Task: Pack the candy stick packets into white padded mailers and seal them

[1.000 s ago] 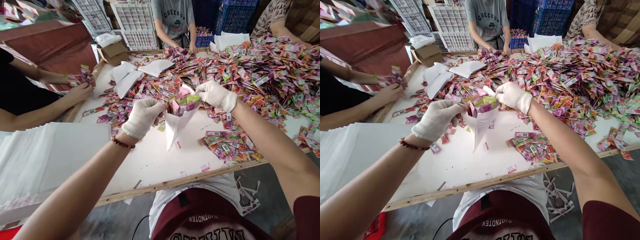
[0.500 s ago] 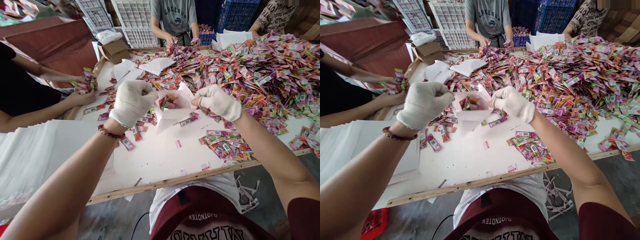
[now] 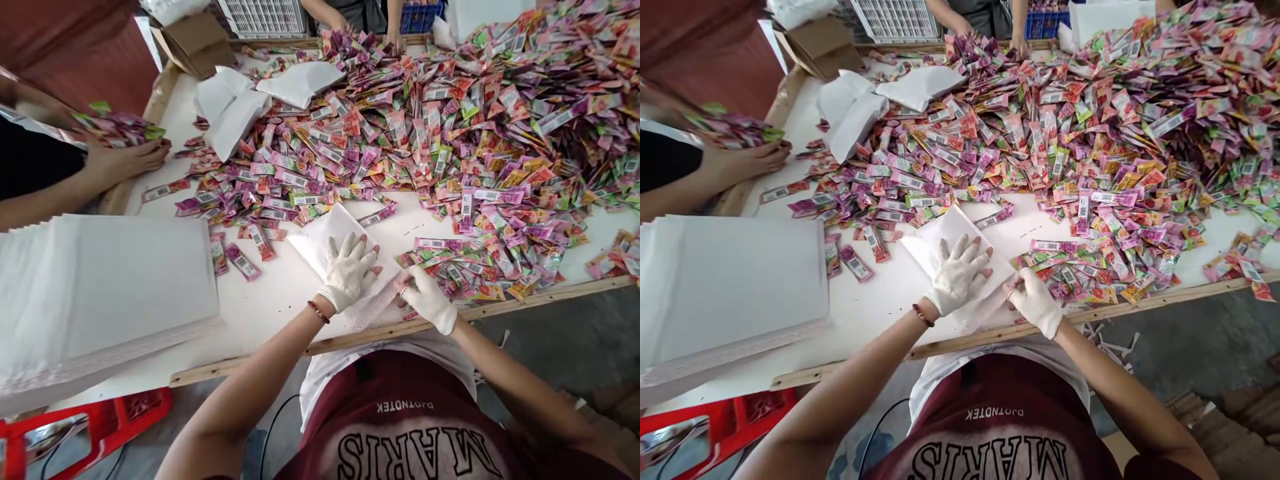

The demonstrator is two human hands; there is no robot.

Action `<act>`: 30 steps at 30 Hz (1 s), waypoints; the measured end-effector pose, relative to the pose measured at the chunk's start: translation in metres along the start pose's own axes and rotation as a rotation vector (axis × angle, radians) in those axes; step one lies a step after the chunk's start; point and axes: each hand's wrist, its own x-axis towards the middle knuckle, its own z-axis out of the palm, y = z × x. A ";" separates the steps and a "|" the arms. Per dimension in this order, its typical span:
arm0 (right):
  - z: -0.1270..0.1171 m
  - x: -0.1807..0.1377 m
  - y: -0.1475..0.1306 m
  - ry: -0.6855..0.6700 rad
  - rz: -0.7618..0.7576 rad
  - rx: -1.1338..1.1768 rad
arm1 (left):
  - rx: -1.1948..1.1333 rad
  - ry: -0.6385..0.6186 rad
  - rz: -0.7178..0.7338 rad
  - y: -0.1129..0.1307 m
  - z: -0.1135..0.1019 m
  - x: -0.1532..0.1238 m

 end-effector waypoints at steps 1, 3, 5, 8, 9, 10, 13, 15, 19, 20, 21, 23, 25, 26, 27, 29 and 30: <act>-0.004 0.003 0.002 0.066 0.008 0.014 | 0.014 -0.008 0.003 0.003 0.005 0.000; -0.011 0.013 0.004 0.123 0.002 -0.030 | 0.034 -0.017 0.037 0.006 0.011 0.000; -0.014 0.022 0.005 0.076 -0.010 -0.161 | 0.048 -0.024 0.083 0.001 0.012 0.000; -0.012 0.030 0.004 0.008 -0.066 -0.492 | 0.068 -0.022 0.147 -0.014 0.011 0.002; -0.011 0.028 0.002 0.007 -0.093 -0.607 | 0.075 -0.020 0.172 -0.020 0.011 0.003; -0.009 0.024 0.000 0.013 -0.121 -0.708 | 0.081 -0.019 0.198 -0.025 0.011 0.004; -0.007 -0.006 -0.018 -0.059 -0.188 -0.804 | 0.098 -0.019 0.277 -0.041 0.013 0.010; -0.010 -0.038 -0.036 -0.271 -0.256 -0.663 | 0.111 -0.021 0.330 -0.052 0.014 0.015; -0.024 -0.084 -0.067 -0.928 -0.263 -0.335 | 0.138 -0.029 0.430 -0.069 0.015 0.027; -0.028 -0.083 -0.068 -0.918 -0.241 -0.371 | 0.142 -0.021 0.442 -0.070 0.015 0.029; -0.030 -0.077 -0.067 -0.809 -0.239 -0.466 | 0.145 -0.004 0.442 -0.069 0.015 0.029; -0.028 -0.050 -0.056 -0.462 -0.347 -0.744 | 0.154 0.050 0.401 -0.061 0.014 0.023; -0.021 -0.015 -0.039 -0.262 -0.555 -0.992 | 0.161 0.098 0.314 -0.047 0.014 0.009; -0.017 0.001 -0.030 -0.237 -0.656 -1.083 | 0.159 0.100 0.273 -0.040 0.013 -0.001; -0.012 0.015 -0.021 -0.238 -0.742 -1.151 | 0.148 0.088 0.244 -0.034 0.012 -0.012; -0.007 0.034 -0.007 -0.232 -0.834 -1.223 | 0.098 0.041 0.213 -0.028 0.010 -0.037; -0.006 0.040 -0.003 -0.219 -0.848 -1.225 | 0.064 0.016 0.207 -0.029 0.009 -0.049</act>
